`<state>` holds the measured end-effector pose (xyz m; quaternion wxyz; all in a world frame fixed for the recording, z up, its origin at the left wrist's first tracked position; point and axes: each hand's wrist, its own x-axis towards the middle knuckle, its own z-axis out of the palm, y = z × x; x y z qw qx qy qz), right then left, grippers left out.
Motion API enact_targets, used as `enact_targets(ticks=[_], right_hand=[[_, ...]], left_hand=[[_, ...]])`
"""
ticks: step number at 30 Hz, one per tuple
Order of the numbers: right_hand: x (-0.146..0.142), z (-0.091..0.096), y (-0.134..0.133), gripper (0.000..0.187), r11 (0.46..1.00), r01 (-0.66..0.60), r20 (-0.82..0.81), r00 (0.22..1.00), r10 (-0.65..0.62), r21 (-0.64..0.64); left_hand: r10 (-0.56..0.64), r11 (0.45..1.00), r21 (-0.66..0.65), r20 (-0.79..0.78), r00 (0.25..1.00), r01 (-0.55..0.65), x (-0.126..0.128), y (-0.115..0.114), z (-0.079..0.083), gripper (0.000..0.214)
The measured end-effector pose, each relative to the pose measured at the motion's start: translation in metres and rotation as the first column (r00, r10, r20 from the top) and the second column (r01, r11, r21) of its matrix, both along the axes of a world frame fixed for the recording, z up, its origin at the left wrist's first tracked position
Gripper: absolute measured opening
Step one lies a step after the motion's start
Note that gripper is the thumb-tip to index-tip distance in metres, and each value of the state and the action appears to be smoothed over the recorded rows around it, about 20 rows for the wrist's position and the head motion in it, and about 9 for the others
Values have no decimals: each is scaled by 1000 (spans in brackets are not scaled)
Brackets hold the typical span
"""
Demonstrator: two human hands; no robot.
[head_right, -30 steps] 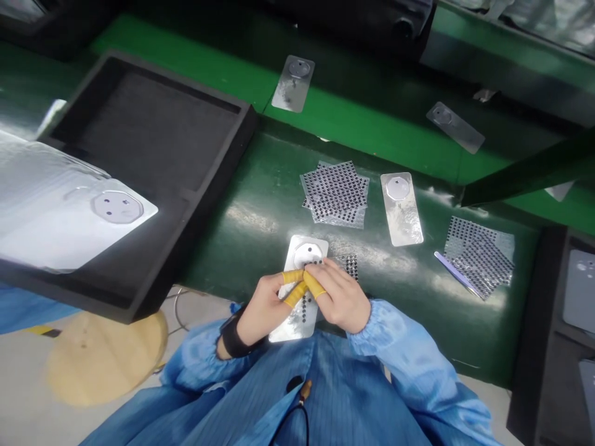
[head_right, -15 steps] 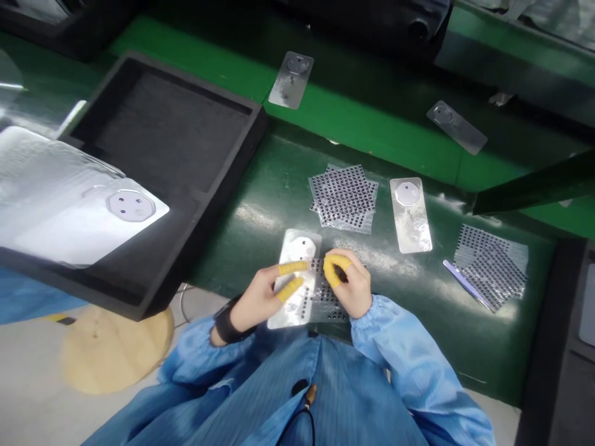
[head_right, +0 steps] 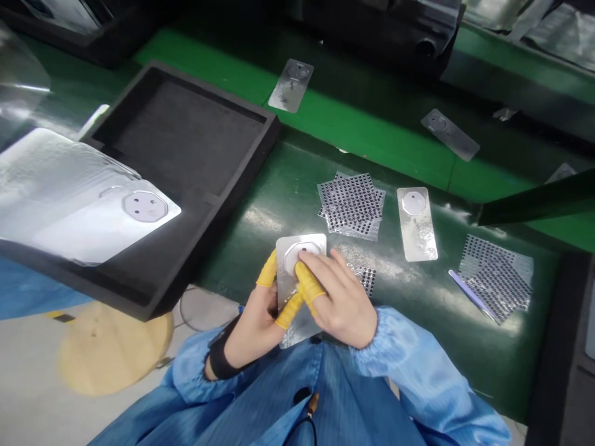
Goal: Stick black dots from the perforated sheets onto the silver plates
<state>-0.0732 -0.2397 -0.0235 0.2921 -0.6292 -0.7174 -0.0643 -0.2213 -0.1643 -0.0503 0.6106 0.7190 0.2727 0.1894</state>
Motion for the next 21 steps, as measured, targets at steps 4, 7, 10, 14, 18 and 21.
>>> enact_targets(ticks=[4, 7, 10, 14, 18, 21], right_hand=[[-2, 2, -8, 26, 1000, 11, 21, 1000, -11, -7], [-2, 4, -7, 25, 1000, 21, 29, 999, -22, 6], [-1, 6, -5, 24, 1000, 18, 49, 999, -19, 17], [-1, 7, -7, 24, 1000, 25, 55, 998, -26, 10], [-6, -4, -13, 29, 999, 33, -34, 999, -34, -31], [-11, -17, -15, 40, 997, 60, -148, 987, -66, -42]], left_hand=[[-36, 997, 72, 35, 999, 33, 2, 3, 7, 55], [-60, 987, 149, 37, 998, 54, 3, 4, 11, 52], [-77, 976, 205, -18, 997, 79, 4, 4, 13, 39], [-76, 953, 289, -75, 994, 95, 4, 1, 14, 21], [-79, 962, 258, -69, 995, 94, 3, -1, 13, 35], [-68, 976, 204, -63, 996, 80, 3, -2, 7, 51]])
